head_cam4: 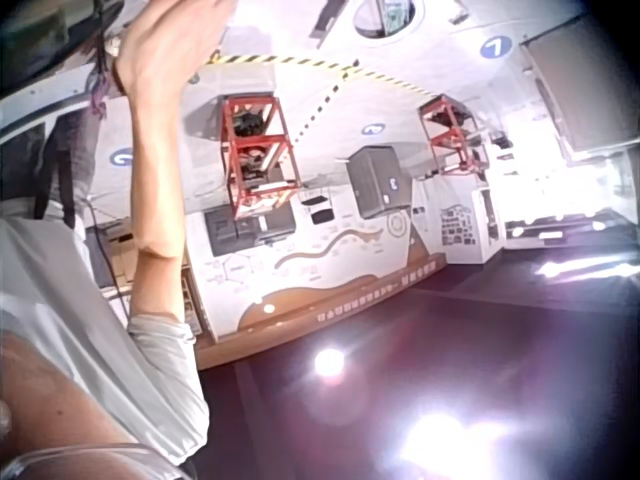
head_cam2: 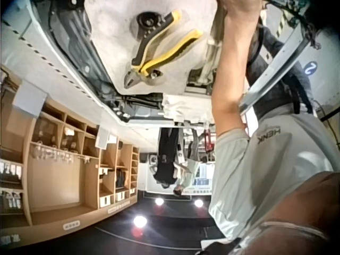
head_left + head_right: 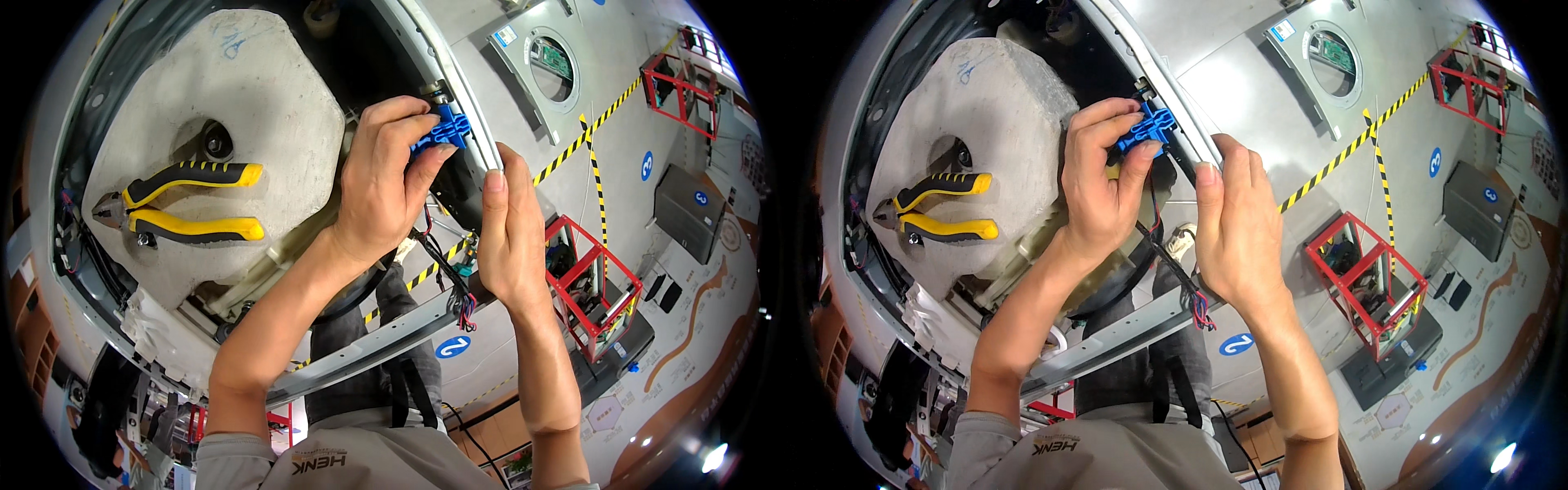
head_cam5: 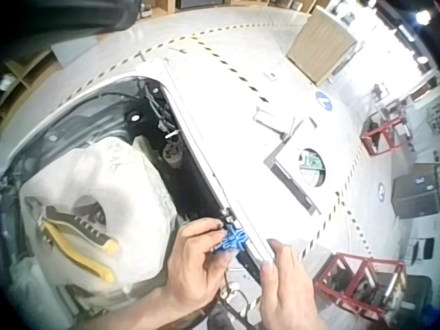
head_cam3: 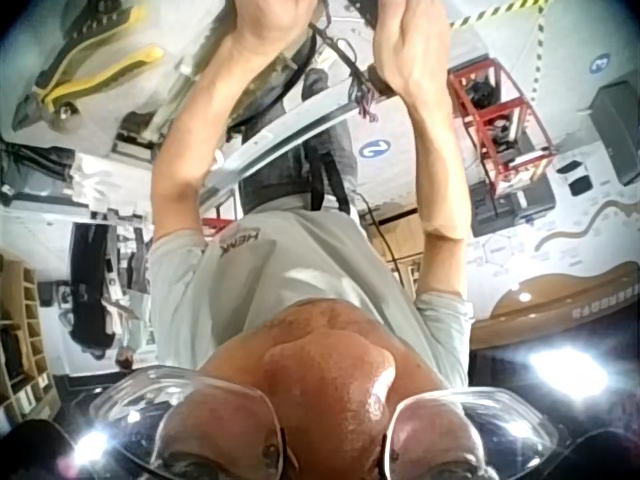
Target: The person disconnects and reconnects electrical components inside a washing machine, using pliers to manipulate wires and connectors.
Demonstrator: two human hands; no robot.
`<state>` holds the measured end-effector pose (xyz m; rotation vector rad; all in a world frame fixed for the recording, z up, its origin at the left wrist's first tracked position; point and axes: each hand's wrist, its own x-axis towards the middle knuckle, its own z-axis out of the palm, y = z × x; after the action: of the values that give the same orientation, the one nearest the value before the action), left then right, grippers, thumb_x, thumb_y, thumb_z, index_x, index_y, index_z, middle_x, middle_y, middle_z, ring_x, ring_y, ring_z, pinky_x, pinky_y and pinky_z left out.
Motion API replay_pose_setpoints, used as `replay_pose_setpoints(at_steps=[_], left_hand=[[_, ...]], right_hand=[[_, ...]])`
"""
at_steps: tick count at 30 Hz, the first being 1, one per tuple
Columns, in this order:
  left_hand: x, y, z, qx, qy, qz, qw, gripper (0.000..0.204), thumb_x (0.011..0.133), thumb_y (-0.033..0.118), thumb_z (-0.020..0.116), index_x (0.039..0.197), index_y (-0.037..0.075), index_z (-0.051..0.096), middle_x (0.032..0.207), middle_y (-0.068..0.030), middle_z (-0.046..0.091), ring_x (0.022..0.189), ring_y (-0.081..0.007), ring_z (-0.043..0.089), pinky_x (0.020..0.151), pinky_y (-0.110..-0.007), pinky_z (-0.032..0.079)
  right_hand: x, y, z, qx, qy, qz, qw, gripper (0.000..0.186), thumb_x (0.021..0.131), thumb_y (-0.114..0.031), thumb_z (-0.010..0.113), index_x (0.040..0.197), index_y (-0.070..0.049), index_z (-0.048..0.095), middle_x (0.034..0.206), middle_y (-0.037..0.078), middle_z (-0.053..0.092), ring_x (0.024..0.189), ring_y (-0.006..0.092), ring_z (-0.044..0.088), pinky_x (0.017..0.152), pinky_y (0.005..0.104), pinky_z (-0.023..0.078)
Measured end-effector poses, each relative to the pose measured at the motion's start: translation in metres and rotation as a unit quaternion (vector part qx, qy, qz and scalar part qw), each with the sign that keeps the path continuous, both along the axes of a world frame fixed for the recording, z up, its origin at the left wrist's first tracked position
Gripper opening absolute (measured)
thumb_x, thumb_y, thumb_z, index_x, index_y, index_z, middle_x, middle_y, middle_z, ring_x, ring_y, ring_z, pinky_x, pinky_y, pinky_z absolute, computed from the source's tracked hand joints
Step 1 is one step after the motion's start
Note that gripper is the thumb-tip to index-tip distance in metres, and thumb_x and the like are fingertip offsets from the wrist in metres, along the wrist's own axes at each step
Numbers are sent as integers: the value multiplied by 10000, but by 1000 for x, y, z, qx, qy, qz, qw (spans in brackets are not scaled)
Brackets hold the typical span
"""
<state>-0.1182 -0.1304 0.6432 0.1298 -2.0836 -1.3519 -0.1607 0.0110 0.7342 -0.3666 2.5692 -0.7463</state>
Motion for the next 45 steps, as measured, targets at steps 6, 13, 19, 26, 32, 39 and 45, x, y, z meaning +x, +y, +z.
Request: replay_pose_setpoints(at_steps=[6, 13, 19, 26, 32, 39, 45], left_hand=[[1, 1, 4, 34, -21, -12, 999, 253, 955, 71, 647, 1174, -32, 571, 1170, -188, 607, 1034, -310, 607, 878, -369, 500], [2, 5, 11, 130, -41, -37, 990, 197, 960, 89, 609, 1114, -31, 579, 1075, -165, 601, 955, -299, 589, 808, -372, 500], [4, 3, 21, 193, -84, -36, 977, 166, 980, 121, 622, 1088, -6, 614, 1050, -129, 601, 939, -263, 585, 781, -342, 489], [2, -8, 26, 310, -106, -98, 940, 170, 1003, 143, 630, 1104, 7, 609, 1077, -67, 607, 927, -114, 583, 799, -240, 489], [2, -9, 27, 349, -119, -113, 923, 155, 1000, 126, 637, 1088, 4, 598, 1109, -66, 614, 976, -97, 582, 849, -231, 494], [3, -6, 33, 395, -145, -95, 902, 141, 987, 100, 637, 1067, -15, 618, 996, -46, 603, 839, -78, 565, 730, -231, 483], [26, -5, 42, 323, -158, -93, 928, 187, 977, 125, 654, 1098, -16, 628, 1031, -59, 617, 870, -99, 573, 805, -251, 485]], right_hand=[[1, 2, -4, -7, 13, 1, 1000, 437, 1084, -320, 380, 1291, 39, 518, 1072, 246, 601, 966, 422, 615, 846, 477, 481], [2, 2, -7, -6, 0, -8, 1000, 437, 1086, -321, 377, 1291, 41, 514, 1082, 253, 605, 994, 433, 618, 864, 480, 482], [2, 1, -6, -5, -3, -8, 1000, 431, 1086, -314, 379, 1291, 40, 515, 1086, 254, 604, 988, 430, 617, 865, 476, 481], [2, 0, -5, -5, 9, -2, 1000, 435, 1086, -314, 380, 1291, 45, 516, 1085, 253, 604, 997, 421, 615, 875, 473, 479], [0, 1, -5, 1, 17, 12, 1000, 439, 1083, -314, 385, 1291, 50, 516, 1080, 255, 604, 993, 421, 616, 871, 476, 480], [1, 2, -8, -20, 38, 9, 999, 412, 1077, -292, 403, 1282, 45, 523, 1106, 255, 606, 1011, 430, 612, 875, 478, 479], [2, 1, -8, -17, 26, -4, 999, 403, 1078, -304, 400, 1277, 21, 532, 1100, 247, 608, 1005, 432, 612, 871, 486, 480]])
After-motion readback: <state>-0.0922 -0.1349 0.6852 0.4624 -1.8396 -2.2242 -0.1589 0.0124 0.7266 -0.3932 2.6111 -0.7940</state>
